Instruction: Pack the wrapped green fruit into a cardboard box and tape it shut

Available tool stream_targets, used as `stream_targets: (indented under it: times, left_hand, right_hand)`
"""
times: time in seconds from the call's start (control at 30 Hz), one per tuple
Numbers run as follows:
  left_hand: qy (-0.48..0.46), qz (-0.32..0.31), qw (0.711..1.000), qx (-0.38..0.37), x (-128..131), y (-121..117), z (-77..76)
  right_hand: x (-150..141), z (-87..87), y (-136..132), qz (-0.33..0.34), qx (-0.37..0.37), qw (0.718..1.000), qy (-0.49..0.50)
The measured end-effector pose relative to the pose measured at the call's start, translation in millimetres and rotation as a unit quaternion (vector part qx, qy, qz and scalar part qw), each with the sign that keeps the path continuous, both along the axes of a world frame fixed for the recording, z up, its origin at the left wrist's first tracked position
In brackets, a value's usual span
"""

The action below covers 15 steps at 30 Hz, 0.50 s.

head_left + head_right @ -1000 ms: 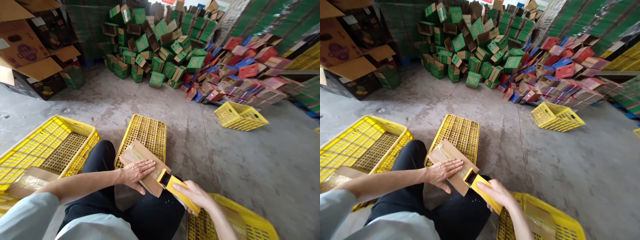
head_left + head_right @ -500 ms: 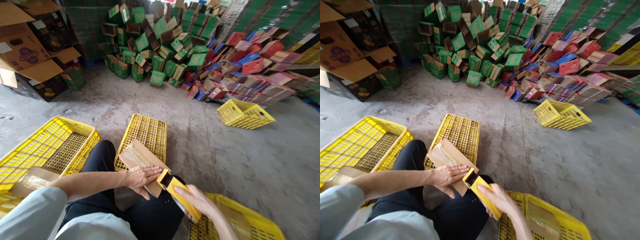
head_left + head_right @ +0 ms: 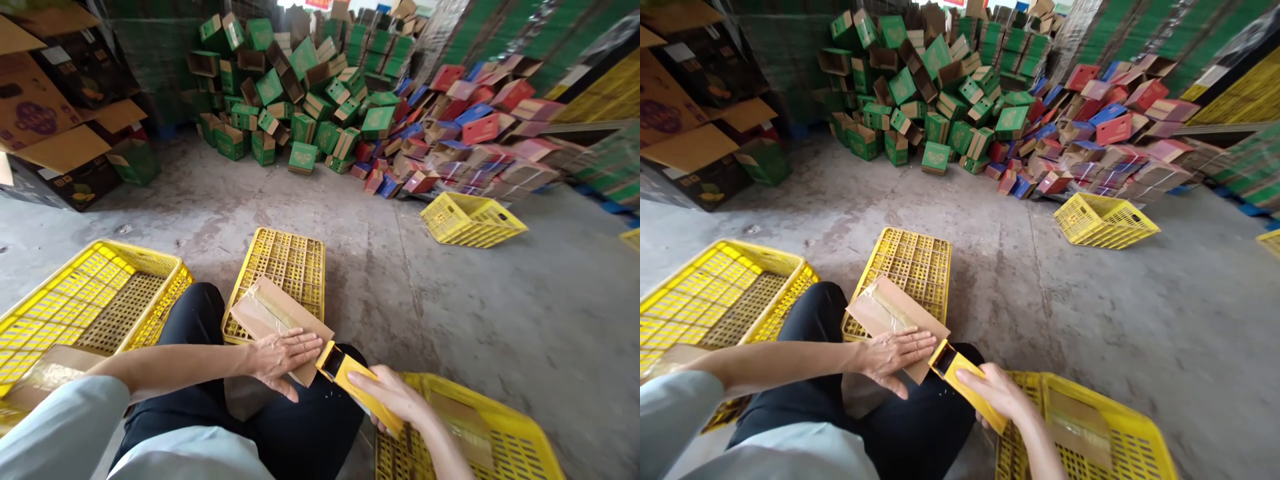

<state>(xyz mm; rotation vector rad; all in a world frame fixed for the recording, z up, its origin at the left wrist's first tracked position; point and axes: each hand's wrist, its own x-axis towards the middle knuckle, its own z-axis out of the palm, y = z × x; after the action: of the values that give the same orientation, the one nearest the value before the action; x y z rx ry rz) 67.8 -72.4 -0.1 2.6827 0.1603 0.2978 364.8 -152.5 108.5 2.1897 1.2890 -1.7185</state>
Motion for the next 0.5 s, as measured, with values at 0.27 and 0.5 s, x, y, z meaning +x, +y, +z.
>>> stream_targets:
  times: [0.27, 0.5]
  left_hand:
    - [0.015, -0.002, 1.0, 0.009, 11, -5, 1.7]
    - [0.017, -0.005, 0.999, 0.031, 8, -5, -3.8]
  right_hand:
    - [-3, 4.5, -14, -0.037, 0.018, 0.999, 0.011]
    - [31, 12.7, -46, -0.063, -0.012, 0.998, 0.016]
